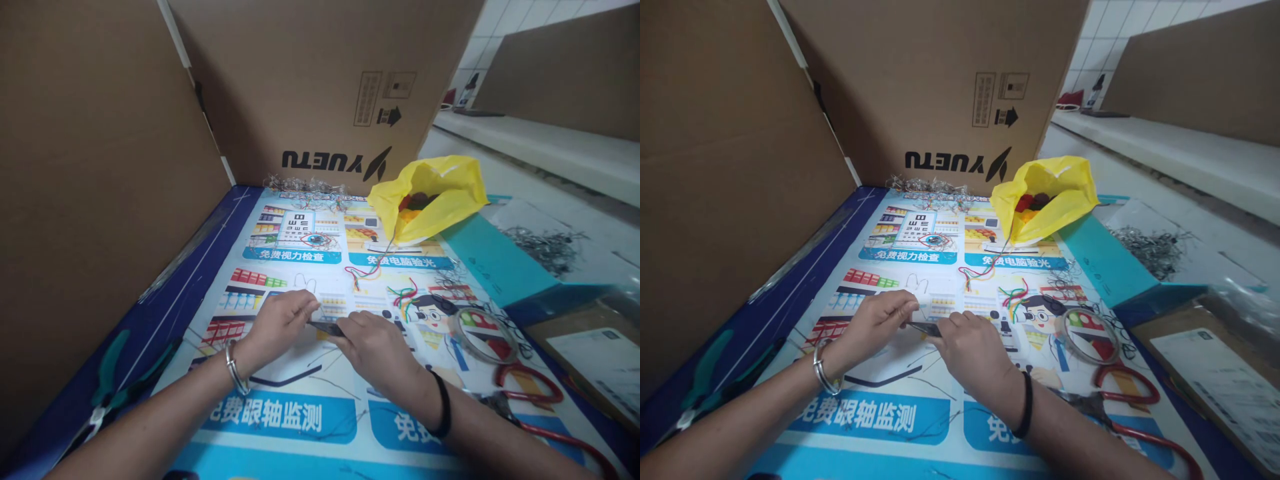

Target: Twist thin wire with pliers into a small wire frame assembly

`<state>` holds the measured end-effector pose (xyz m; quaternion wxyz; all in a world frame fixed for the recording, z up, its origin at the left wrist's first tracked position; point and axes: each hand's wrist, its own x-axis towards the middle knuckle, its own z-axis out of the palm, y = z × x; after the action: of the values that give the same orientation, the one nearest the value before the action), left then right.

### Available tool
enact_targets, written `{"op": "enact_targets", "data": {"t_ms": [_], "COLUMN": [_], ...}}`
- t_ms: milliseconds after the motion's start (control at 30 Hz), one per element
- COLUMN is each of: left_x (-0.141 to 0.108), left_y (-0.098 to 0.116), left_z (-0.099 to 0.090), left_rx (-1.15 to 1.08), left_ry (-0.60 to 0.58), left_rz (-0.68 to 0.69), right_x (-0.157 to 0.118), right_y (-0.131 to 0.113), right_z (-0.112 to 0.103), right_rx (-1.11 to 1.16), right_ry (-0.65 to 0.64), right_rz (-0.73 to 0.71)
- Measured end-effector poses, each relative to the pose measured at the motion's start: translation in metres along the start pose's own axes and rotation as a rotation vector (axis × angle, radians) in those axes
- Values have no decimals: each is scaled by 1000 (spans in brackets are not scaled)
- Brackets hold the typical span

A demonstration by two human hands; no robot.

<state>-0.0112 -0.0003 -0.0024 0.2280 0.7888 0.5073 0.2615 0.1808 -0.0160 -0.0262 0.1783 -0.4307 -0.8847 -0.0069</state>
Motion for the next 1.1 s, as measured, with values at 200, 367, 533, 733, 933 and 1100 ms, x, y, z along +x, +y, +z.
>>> {"op": "enact_targets", "data": {"t_ms": [200,367,533,733,933,1100], "left_x": [-1,2,4,3,3,4], "left_y": [-1,-3,-4,-5,-3,-5], "left_z": [-1,-1,-2,-7,-8,-6], "left_rx": [5,-125,-263,-225,-167,-284], "left_ry": [16,-39,-76,-113,-112,-170], "left_rz": [61,-4,-51,59,96,-47], "right_x": [0,1,5,8,9,6], "right_y": [0,2,3,6,7,3], "right_z": [-1,-2,-8,-12,-11,-8], "right_rx": [126,216,308,383,397,303], "right_ry": [-152,-200,-275,-357,-368,-320], "right_rz": [124,150,192,201,207,199]}}
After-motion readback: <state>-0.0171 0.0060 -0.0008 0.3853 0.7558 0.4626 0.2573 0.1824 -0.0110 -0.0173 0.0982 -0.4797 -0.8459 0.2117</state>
